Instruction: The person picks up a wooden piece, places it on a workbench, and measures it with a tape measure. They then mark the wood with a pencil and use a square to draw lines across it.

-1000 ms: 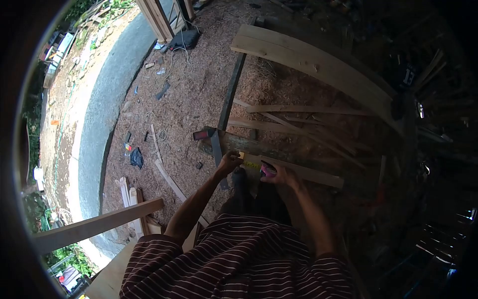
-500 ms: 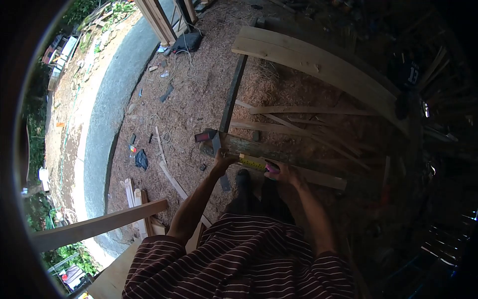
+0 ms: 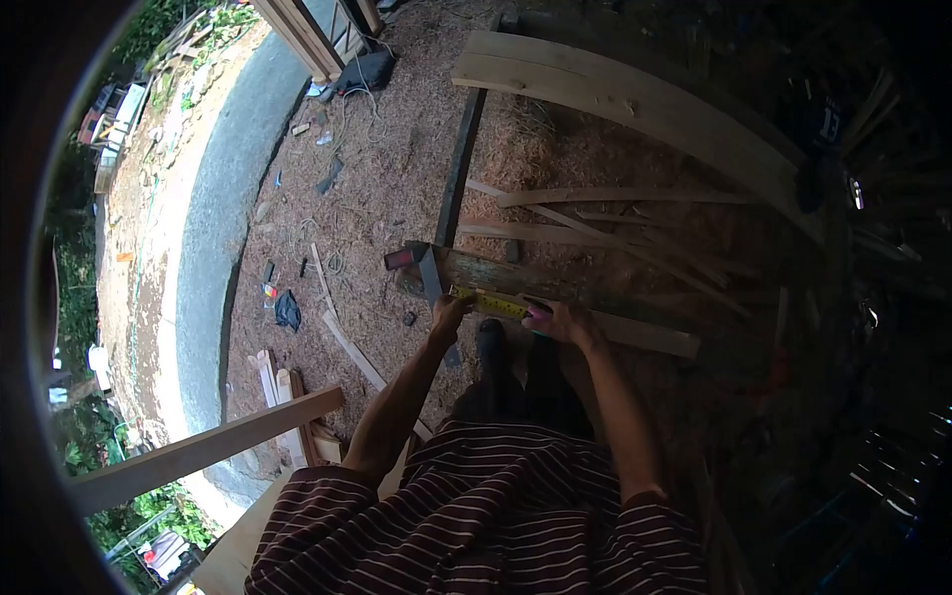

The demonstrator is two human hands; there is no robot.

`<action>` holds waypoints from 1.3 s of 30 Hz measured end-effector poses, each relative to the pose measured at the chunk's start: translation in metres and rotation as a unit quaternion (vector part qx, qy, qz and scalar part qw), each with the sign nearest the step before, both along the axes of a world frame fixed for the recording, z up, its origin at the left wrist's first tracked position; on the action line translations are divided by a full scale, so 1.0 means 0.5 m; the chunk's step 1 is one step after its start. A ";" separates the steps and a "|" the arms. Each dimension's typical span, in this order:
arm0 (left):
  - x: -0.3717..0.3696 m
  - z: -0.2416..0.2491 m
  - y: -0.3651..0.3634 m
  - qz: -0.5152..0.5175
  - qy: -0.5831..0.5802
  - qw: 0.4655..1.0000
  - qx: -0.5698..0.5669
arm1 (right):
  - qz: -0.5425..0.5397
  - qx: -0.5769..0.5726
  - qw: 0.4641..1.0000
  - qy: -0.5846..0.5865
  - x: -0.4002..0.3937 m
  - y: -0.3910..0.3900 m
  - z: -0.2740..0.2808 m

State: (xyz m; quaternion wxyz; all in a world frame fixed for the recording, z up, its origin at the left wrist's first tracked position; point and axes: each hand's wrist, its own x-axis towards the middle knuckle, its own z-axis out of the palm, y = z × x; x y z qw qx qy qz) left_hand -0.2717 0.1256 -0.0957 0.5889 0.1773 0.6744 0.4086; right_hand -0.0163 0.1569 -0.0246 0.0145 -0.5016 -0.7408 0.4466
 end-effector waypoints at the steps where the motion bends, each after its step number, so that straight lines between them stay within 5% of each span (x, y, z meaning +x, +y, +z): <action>1: 0.004 0.001 -0.004 -0.001 0.000 1.000 -0.001 | 0.005 0.008 1.000 0.006 0.001 0.000 -0.001; 8: 0.003 -0.003 -0.004 0.005 0.037 0.999 -0.021 | 0.005 0.086 0.996 0.035 0.000 -0.010 0.006; 10: -0.006 -0.001 -0.004 -0.010 0.040 0.998 -0.037 | -0.009 0.011 0.998 0.069 -0.001 -0.008 0.016; 17: -0.003 -0.068 -0.006 0.005 0.050 0.998 -0.036 | -0.012 0.017 0.995 0.098 0.014 -0.010 0.009; 29: -0.013 0.001 -0.012 0.042 0.010 0.999 -0.031 | -0.002 -0.059 0.996 0.067 0.038 -0.008 -0.058; 39: -0.014 0.003 -0.003 0.023 0.057 0.998 -0.031 | -0.076 -0.109 0.990 0.039 0.016 -0.002 0.010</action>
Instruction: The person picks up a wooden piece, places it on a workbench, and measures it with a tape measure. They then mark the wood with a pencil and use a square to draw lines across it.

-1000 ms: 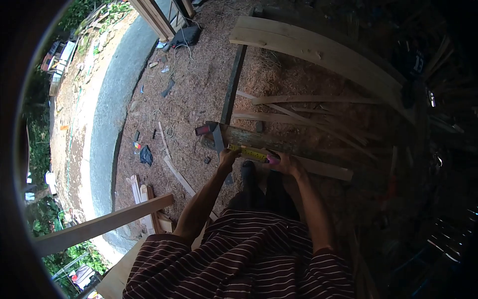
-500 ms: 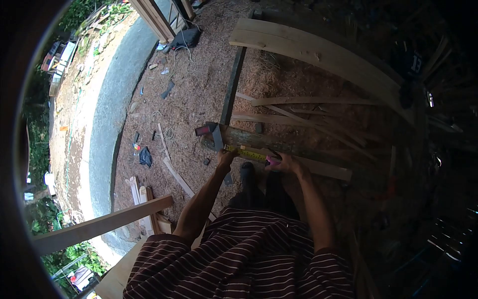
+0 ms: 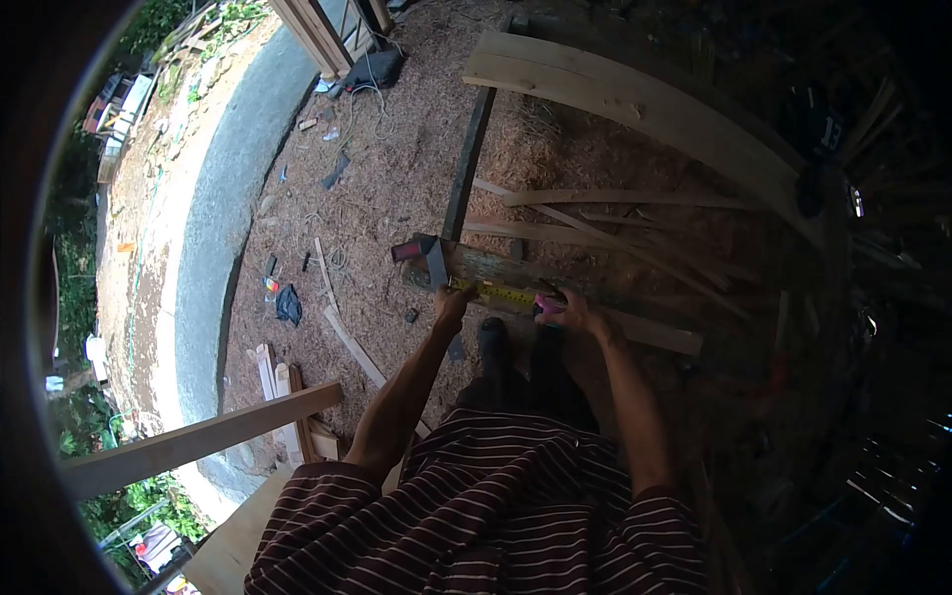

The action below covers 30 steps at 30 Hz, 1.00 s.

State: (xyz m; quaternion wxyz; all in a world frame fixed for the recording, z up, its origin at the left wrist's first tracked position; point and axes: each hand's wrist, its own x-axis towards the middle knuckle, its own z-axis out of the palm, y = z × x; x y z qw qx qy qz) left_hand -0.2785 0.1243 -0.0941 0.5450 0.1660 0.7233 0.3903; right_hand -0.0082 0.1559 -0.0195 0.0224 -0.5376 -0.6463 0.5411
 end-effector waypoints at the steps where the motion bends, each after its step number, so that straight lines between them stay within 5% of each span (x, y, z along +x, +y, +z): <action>1: 0.000 0.007 0.000 -0.001 0.000 1.000 -0.001 | -0.030 0.036 0.999 -0.013 0.004 -0.005 -0.027; 11: 0.008 0.020 0.004 -0.016 0.022 1.000 -0.011 | 0.032 0.088 0.988 -0.121 0.028 0.000 -0.078; 17: 0.000 -0.056 0.004 -0.004 -0.002 1.000 0.009 | -0.044 -0.036 0.995 -0.076 0.005 0.033 -0.061; 20: -0.003 -0.089 0.001 -0.023 0.031 0.999 0.020 | 0.031 -0.037 0.982 -0.183 0.011 0.062 -0.110; 23: 0.001 -0.058 0.005 -0.033 0.046 0.998 0.009 | 0.044 -0.084 0.970 -0.225 -0.021 0.082 -0.030; 25: -0.004 -0.050 0.001 -0.035 0.033 0.999 -0.012 | 0.004 -0.139 0.982 -0.125 -0.034 0.080 0.013; 30: -0.001 -0.045 -0.008 -0.040 0.047 0.998 0.027 | -0.087 -0.123 0.980 -0.133 -0.028 0.050 -0.036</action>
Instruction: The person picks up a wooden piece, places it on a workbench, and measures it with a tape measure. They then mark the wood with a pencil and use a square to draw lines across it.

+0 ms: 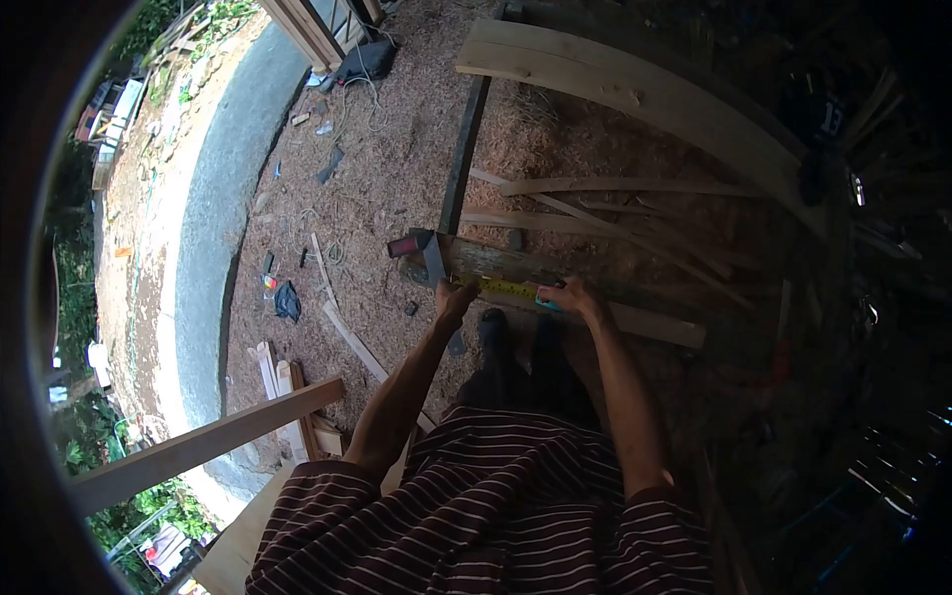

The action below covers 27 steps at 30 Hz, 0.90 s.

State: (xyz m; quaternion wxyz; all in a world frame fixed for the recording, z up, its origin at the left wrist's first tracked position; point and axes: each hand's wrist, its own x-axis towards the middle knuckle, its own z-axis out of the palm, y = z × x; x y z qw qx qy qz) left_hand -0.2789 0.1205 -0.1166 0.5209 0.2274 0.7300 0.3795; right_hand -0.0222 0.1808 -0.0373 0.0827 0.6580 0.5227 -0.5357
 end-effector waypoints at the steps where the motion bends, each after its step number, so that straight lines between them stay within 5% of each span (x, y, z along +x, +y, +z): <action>1: 0.001 -0.001 0.000 0.000 0.001 1.000 -0.002 | -0.022 0.029 0.999 -0.016 -0.001 -0.003 -0.005; 8: -0.014 -0.038 -0.006 -0.042 -0.019 0.999 0.003 | -0.063 0.075 0.995 -0.029 -0.001 -0.009 -0.109; 11: -0.004 -0.001 -0.007 -0.030 -0.011 0.999 0.015 | -0.024 0.050 0.996 -0.069 -0.022 -0.003 -0.042; 14: -0.001 0.011 0.001 -0.025 -0.016 0.999 0.012 | 0.080 0.147 0.982 -0.091 -0.003 -0.006 -0.009; 16: -0.001 0.010 0.003 -0.029 -0.021 0.999 -0.005 | 0.115 0.124 0.986 0.001 0.027 -0.026 0.013; 19: 0.007 0.023 0.009 0.003 -0.019 1.000 0.005 | 0.149 0.263 0.953 0.007 0.050 -0.066 -0.003; 27: 0.010 -0.014 -0.004 -0.008 -0.030 0.998 0.049 | 0.156 0.302 0.940 0.000 0.048 -0.082 0.017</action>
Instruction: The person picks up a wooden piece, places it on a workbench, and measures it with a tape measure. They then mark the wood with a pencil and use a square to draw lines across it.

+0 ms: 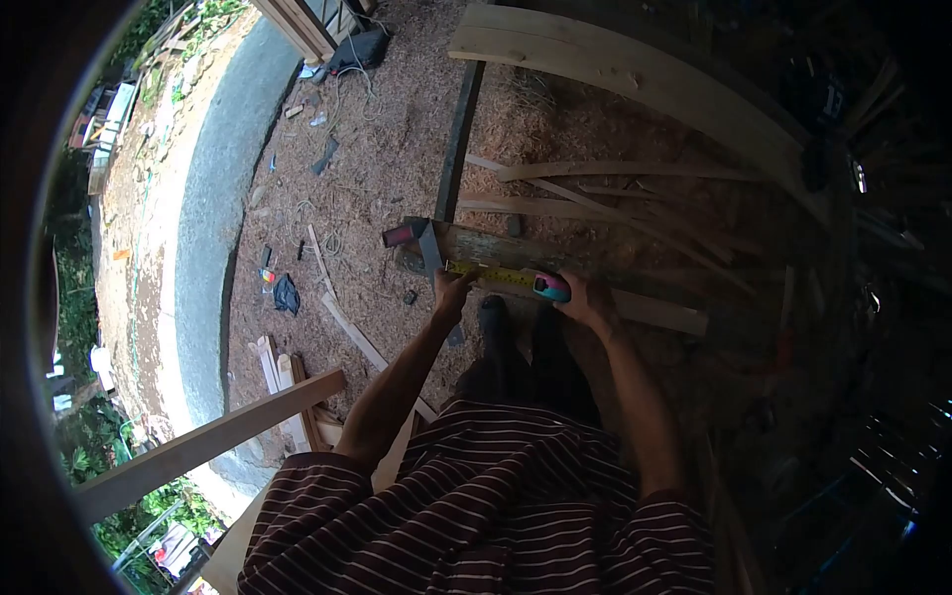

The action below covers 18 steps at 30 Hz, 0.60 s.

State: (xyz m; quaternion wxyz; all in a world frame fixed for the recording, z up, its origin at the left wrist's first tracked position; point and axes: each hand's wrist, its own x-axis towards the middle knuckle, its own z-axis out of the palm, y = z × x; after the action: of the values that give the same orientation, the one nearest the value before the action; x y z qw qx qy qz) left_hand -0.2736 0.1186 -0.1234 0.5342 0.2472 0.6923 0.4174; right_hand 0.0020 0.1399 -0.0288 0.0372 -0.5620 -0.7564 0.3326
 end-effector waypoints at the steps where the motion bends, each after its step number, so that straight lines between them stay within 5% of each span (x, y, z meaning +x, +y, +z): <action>1: 0.004 0.005 -0.004 -0.001 0.000 1.000 -0.003 | 0.012 0.035 0.999 0.010 0.001 0.001 -0.001; 5: 0.006 0.043 -0.012 0.036 0.005 0.999 -0.018 | 0.003 -0.050 0.999 0.006 -0.007 0.010 0.010; 18: -0.006 0.041 -0.001 -0.004 -0.023 0.999 -0.035 | -0.015 0.026 0.999 0.016 -0.012 -0.006 0.019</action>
State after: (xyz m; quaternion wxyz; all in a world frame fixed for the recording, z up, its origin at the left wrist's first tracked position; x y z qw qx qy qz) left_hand -0.2765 0.1181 -0.1029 0.5600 0.2212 0.6930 0.3966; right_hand -0.0042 0.1371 -0.0195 0.0694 -0.5670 -0.7554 0.3210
